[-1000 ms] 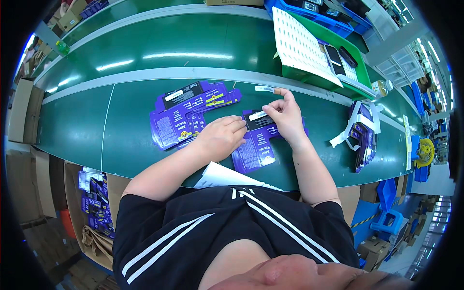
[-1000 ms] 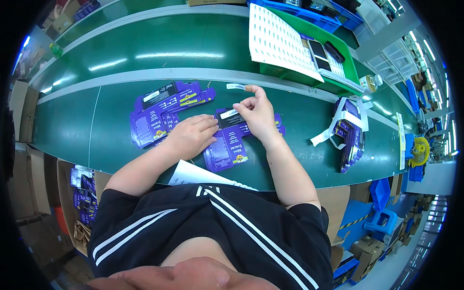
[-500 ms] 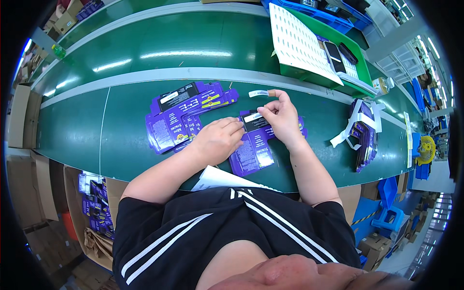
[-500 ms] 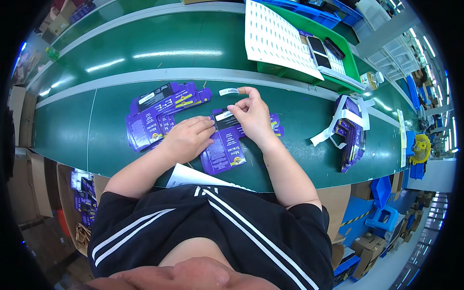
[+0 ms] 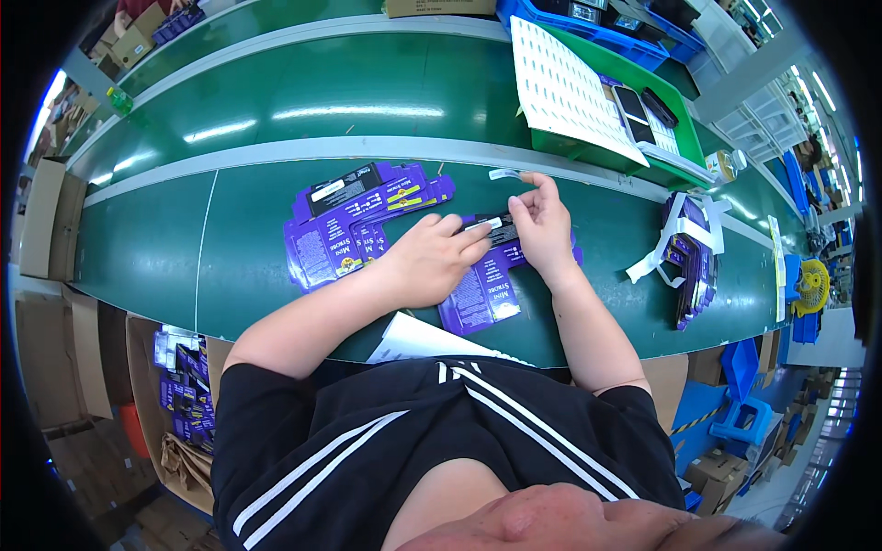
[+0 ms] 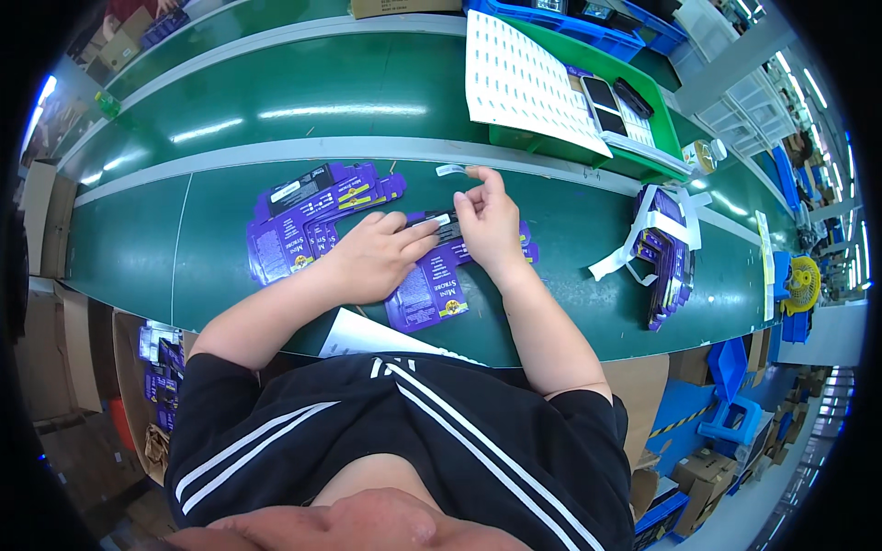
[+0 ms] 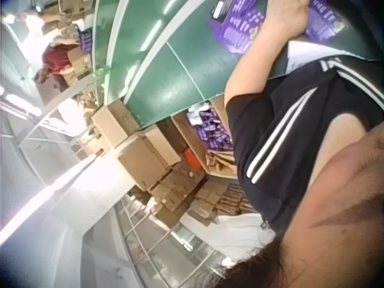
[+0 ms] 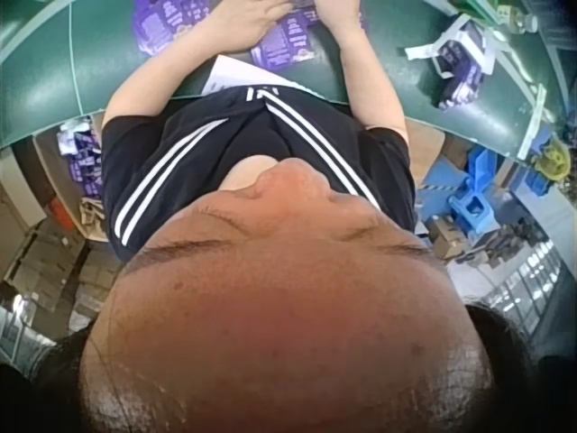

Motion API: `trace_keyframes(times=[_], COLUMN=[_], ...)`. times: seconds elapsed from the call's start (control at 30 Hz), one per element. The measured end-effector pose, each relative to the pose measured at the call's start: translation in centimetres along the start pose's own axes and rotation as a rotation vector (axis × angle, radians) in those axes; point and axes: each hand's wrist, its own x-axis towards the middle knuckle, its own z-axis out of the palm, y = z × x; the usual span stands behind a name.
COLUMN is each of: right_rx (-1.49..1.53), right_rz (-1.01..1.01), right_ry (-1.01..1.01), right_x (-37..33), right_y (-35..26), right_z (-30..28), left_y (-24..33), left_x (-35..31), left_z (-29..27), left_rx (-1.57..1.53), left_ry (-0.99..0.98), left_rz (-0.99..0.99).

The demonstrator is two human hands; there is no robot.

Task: The person peels adhesive labels from a backing strip and applies them onto cardboard packaging boxes by hand, stacking the labeled boxes on the work table.

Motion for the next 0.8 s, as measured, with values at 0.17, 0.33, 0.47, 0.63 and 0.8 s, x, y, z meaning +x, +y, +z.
trace_keyframes(times=[0.17, 0.33, 0.47, 0.63, 0.8], right_rx=[0.081, -0.668, -0.642, -0.581, -0.422], right_rz=[0.089, -0.460, -0.372, -0.458, -0.613], right_ry=[-0.205, -0.497, -0.632, -0.523, -0.166], right_x=[0.5, 0.1, 0.9, 0.1, -0.5], right_y=[-0.9, -3.8, -5.4, -8.6, -10.9], right_z=[-2.3, -6.2, -7.8, -7.8, -4.0], left_y=[0.2, -0.4, -0.2, 0.5, 0.9], left_x=[2.6, 1.1, 0.8, 1.1, 2.7], left_z=[0.1, -0.7, -1.3, -3.6, -9.3], left_rx=[-0.059, -0.190, -0.251, -0.146, -0.027], left_ry=[-0.082, -0.054, -0.037, 0.126, -0.052], left_rz=[-0.045, -0.155, -0.154, -0.214, -0.490])
